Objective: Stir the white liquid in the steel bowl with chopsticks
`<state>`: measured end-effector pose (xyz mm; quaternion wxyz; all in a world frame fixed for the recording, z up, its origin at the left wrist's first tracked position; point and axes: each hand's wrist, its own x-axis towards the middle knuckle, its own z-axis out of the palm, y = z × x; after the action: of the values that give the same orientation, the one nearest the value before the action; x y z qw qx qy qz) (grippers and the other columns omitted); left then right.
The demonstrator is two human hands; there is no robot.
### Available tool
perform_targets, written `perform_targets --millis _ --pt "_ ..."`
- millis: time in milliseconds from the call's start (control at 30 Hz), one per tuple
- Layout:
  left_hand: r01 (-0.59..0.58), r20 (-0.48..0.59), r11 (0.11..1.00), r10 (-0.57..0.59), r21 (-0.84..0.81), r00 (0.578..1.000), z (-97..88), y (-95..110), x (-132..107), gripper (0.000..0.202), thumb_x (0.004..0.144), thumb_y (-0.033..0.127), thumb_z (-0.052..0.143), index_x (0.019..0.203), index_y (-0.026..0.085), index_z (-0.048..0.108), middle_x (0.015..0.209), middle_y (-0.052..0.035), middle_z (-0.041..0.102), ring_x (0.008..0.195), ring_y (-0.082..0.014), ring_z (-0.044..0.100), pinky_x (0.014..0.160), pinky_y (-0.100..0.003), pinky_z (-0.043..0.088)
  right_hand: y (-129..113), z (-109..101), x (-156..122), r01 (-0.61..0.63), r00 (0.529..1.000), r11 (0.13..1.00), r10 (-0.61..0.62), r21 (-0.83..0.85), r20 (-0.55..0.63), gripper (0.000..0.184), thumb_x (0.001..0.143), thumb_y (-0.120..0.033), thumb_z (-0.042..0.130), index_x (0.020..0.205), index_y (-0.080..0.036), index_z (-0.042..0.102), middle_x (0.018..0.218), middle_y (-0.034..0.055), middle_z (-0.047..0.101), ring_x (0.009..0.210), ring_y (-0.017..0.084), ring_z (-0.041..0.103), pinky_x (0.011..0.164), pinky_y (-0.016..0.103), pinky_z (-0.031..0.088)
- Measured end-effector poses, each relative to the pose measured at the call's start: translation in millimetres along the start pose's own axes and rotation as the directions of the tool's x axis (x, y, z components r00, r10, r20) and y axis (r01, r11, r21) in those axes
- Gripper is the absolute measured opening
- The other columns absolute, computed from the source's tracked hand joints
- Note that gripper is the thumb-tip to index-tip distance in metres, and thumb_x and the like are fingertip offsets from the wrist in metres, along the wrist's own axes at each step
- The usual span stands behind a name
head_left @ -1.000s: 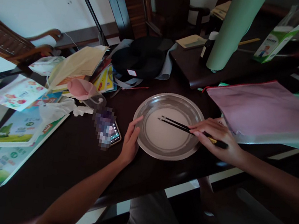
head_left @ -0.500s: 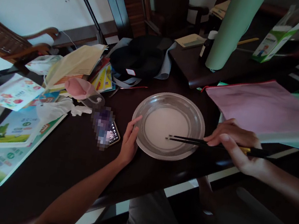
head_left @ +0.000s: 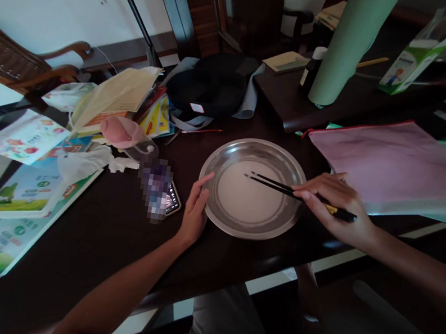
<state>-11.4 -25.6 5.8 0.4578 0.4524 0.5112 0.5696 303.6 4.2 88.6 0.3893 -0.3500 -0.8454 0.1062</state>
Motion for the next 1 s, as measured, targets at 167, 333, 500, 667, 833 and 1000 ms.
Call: perform_targets --millis 167,333,500,667,833,1000 --pt "0.005 0.005 1.000 -0.005 -0.001 1.000 0.2 1 0 0.050 0.094 0.061 0.064 0.134 0.031 0.068 0.146 -0.0065 0.065 0.140 -0.0299 0.056 0.122 -0.048 0.041 -4 -19 -5 -0.027 0.998 0.995 0.032 0.092 -0.056 0.032 0.109 -0.030 0.048 0.086 -0.030 0.071 0.078 0.0001 0.077 0.067 0.022 0.069 0.072 0.047 0.041" --pt "-0.001 -0.005 1.000 0.001 0.017 1.000 -0.1 1 0 0.050 0.093 0.060 0.065 0.133 0.031 0.069 0.146 -0.0062 0.065 0.142 -0.0300 0.054 0.124 -0.048 0.038 -12 -23 -7 0.032 0.999 0.980 -0.029 0.197 -0.017 0.036 0.111 -0.029 0.043 0.087 -0.029 0.069 0.079 -0.0001 0.078 0.068 0.021 0.071 0.073 0.046 0.043" --pt "0.009 -0.018 1.000 -0.009 -0.002 1.000 0.8 3 0 0.052 0.091 0.063 0.067 0.131 0.030 0.070 0.146 -0.0068 0.066 0.141 -0.0304 0.056 0.122 -0.048 0.040 -12 -2 -7 0.088 0.994 0.983 -0.098 0.164 0.053 0.022 0.107 -0.024 0.053 0.094 -0.025 0.071 0.089 0.0006 0.082 0.076 0.017 0.075 0.074 0.041 0.045" --pt "0.012 0.006 1.000 -0.012 -0.015 1.000 0.8 3 0 0.051 0.093 0.062 0.066 0.133 0.031 0.067 0.146 -0.0063 0.065 0.139 -0.0297 0.057 0.120 -0.048 0.043 -5 14 -5 0.056 0.993 0.994 -0.065 0.091 0.099 0.014 0.105 -0.025 0.058 0.105 -0.026 0.072 0.103 0.0021 0.084 0.085 0.019 0.078 0.077 0.042 0.045" --pt "-0.008 0.012 1.000 0.008 0.000 1.000 -0.2 0 0 0.049 0.094 0.060 0.064 0.134 0.031 0.067 0.146 -0.0064 0.064 0.140 -0.0300 0.057 0.120 -0.047 0.043 -2 5 -1 0.030 0.998 1.000 -0.030 0.004 0.052 0.014 0.105 -0.026 0.059 0.101 -0.027 0.072 0.100 0.0014 0.085 0.081 0.020 0.077 0.075 0.043 0.043" --pt "-0.028 0.010 0.999 0.027 0.020 1.000 -0.5 0 0 0.048 0.096 0.059 0.062 0.134 0.031 0.067 0.145 -0.0070 0.065 0.139 -0.0300 0.058 0.120 -0.048 0.044 -3 -12 -3 0.067 0.996 0.998 -0.066 0.013 -0.057 0.024 0.106 -0.022 0.053 0.088 -0.025 0.069 0.080 0.0011 0.080 0.066 0.019 0.071 0.069 0.043 0.040"
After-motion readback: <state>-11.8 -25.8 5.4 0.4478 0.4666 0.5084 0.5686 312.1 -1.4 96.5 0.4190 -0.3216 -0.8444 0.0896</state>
